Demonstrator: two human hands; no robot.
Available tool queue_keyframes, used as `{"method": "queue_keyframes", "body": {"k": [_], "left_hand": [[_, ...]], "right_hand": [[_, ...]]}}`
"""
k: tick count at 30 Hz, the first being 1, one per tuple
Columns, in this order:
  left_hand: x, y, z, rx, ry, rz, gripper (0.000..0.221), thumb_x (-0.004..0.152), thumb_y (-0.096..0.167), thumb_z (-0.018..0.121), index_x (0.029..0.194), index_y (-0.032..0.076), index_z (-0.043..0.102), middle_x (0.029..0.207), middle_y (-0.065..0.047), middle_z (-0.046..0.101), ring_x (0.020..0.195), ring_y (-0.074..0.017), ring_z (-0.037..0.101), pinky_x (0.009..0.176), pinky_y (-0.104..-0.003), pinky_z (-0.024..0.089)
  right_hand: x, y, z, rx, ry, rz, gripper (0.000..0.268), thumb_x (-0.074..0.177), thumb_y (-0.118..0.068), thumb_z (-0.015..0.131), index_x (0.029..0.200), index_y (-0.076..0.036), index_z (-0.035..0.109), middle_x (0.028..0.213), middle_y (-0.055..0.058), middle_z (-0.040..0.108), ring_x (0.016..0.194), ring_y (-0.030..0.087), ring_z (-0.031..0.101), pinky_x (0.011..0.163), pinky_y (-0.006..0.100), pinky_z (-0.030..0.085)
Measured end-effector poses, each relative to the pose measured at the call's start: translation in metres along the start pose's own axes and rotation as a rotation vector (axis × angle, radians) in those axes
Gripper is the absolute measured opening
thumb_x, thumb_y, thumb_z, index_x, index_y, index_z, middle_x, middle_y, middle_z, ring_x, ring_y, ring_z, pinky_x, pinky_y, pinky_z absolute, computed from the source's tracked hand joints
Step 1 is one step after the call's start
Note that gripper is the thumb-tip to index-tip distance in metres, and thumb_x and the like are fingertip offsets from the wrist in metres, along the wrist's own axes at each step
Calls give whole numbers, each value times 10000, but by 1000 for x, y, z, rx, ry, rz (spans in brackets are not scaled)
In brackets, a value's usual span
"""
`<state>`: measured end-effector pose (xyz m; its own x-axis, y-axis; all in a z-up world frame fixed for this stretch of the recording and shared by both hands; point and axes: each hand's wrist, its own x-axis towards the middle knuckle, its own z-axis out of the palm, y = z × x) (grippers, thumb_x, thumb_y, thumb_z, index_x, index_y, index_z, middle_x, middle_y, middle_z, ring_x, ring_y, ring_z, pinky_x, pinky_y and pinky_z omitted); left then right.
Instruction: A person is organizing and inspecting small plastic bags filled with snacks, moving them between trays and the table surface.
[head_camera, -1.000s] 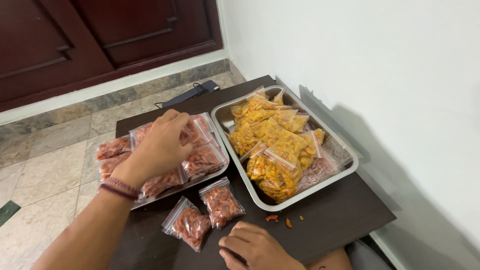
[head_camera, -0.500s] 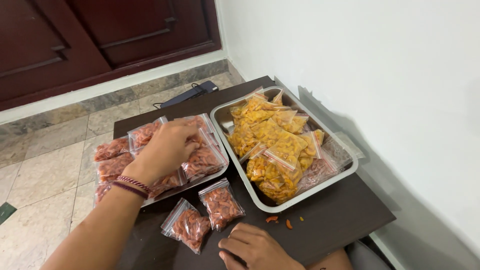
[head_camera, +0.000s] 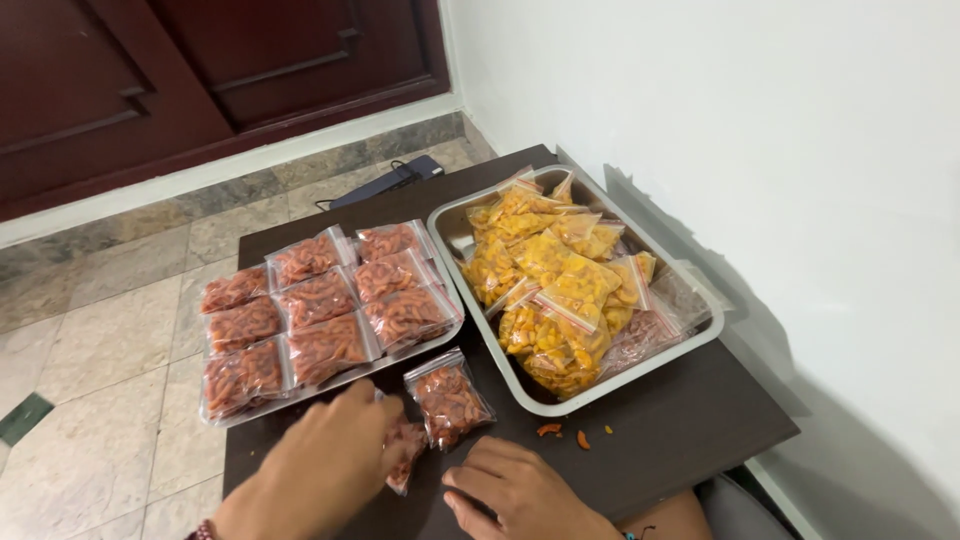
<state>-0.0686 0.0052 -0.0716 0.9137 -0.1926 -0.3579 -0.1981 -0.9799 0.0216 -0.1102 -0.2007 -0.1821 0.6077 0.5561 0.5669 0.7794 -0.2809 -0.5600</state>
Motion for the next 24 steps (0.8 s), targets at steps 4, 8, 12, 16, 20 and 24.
{"method": "queue_keyframes", "body": {"k": [4, 8, 12, 16, 20, 24], "left_hand": [[-6, -23, 23, -58, -74, 64, 198, 941, 260, 540, 1116, 316, 614, 1094, -28, 533, 917, -377, 673, 795, -516, 502], [-7, -50, 38, -113, -64, 320, 752, 710, -122, 496, 1264, 350, 687, 1180, -9, 505, 991, -309, 681, 868, -405, 517], [-3, -57, 64, -48, 66, 245, 402, 878, 56, 545, 1196, 288, 625, 1271, -41, 467, 1039, -348, 589, 835, -485, 519], [-6, -44, 69, -23, 58, 87, 603, 873, 456, 830, 1315, 285, 459, 1260, -59, 492, 1129, -353, 586, 924, -505, 536], [-11, -32, 57, -4, 39, 21, 548, 863, 252, 681, 1338, 269, 407, 1288, -56, 490, 1135, -319, 587, 899, -510, 579], [-18, -30, 39, -32, 132, 25, 436, 821, 261, 669, 1211, 292, 478, 1214, -25, 525, 1087, -324, 615, 890, -506, 551]], "right_hand": [[1, 0, 1, -51, 60, -86, 57, 1028, -83, 619, 1026, -32, 645, 842, 103, 579, 745, 285, 550, 709, 389, 474], [-2, 1, 3, 14, 44, -21, 80, 1037, -104, 634, 1034, -28, 661, 848, 104, 590, 762, 273, 556, 715, 390, 475], [-2, 5, 6, 12, 41, -51, 100, 1039, -107, 628, 1028, -14, 665, 856, 119, 593, 766, 292, 563, 719, 404, 476], [-1, 2, 5, -1, 41, -58, 108, 1027, -88, 636, 1049, 10, 674, 869, 129, 622, 800, 296, 577, 737, 417, 485], [0, 3, 3, -1, 41, -59, 117, 1026, -99, 635, 1051, 10, 669, 857, 145, 625, 786, 320, 586, 720, 424, 487], [0, 1, 3, -15, 60, -65, 89, 1010, -71, 644, 1054, 3, 666, 866, 131, 611, 772, 295, 574, 727, 410, 491]]}}
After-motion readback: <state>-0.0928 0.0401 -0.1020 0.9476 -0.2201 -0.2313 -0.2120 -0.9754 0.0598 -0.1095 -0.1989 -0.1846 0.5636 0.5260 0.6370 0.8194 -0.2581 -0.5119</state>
